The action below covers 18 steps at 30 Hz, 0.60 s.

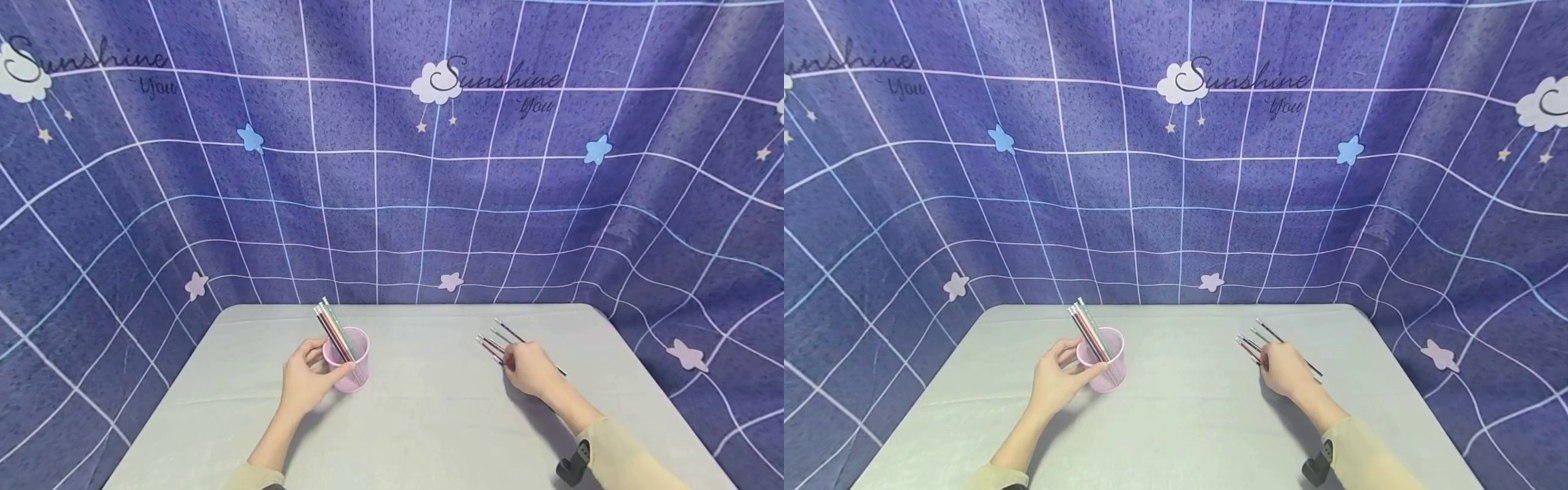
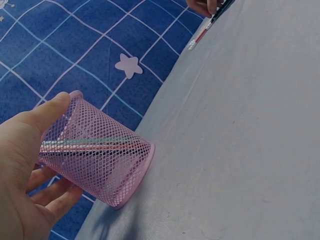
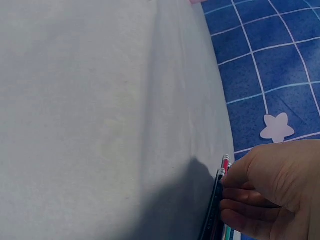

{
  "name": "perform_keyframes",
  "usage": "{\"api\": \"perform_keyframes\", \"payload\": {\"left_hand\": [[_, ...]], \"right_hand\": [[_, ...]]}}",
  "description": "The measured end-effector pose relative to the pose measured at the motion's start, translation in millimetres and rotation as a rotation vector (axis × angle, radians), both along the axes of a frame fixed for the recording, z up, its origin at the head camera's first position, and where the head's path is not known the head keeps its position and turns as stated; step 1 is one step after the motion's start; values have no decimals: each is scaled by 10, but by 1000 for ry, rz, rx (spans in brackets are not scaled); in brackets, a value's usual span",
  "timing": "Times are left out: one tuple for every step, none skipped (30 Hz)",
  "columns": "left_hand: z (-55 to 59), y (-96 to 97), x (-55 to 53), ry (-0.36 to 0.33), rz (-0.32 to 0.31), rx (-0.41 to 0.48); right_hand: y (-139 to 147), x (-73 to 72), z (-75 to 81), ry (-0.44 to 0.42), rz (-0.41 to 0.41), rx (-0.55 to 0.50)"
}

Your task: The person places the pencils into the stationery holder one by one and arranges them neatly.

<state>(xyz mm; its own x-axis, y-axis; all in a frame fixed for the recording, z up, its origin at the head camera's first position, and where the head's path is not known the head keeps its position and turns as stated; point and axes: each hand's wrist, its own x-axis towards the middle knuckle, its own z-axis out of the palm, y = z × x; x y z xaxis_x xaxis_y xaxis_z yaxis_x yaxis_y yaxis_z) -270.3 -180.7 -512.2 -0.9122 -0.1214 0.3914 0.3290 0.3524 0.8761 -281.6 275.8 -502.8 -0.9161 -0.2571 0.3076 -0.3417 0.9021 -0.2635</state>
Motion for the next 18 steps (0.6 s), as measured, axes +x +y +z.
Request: {"api": "perform_keyframes", "payload": {"left_hand": [[1, 3, 2, 1, 0, 2], [-2, 4, 0, 0, 1, 3], [-1, 5, 1, -2, 1, 5], [-1, 6, 2, -1, -1, 7], [0, 8, 1, -4, 0, 9], [0, 8, 1, -5, -1, 11], [1, 8, 2, -6, -2, 14], [-2, 8, 0, -7, -2, 16], [-5, 7, -1, -4, -5, 17], [-7, 6, -2, -5, -8, 19], [-7, 7, -4, -9, -8, 20], [-9, 7, -5, -10, -8, 22], [-11, 7, -7, -16, -8, 23], [-12, 7, -8, -21, -7, 22], [-13, 6, -8, -22, -8, 22], [-13, 6, -9, -26, -5, 23], [-15, 6, -11, -28, -2, 23], [-17, 5, -12, -28, -1, 23]], "right_hand": [[-2, 5, -6, -10, -3, 3], [-7, 13, -7, -19, -6, 1], [-8, 19, -10, -31, -10, 2], [-12, 25, -12, -39, -19, 1], [-13, 30, -14, -40, -21, 5], [-16, 38, -13, -39, -22, 12], [-17, 42, -16, -36, -22, 23], [-21, 47, -15, -35, -24, 30], [-23, 50, -19, -34, -27, 39], [-27, 52, -19, -31, -27, 47], [-31, 53, -17, -33, -25, 52], [-38, 53, -12, -39, -25, 56], [-42, 48, -10, -46, -24, 60], [-49, 42, -3, -53, -22, 61], [-57, 36, 7, -59, -17, 64], [-65, 28, 24, -61, -10, 64], [-74, 17, 42, -61, -5, 66], [-84, 1, 63, -59, -2, 64]]}}
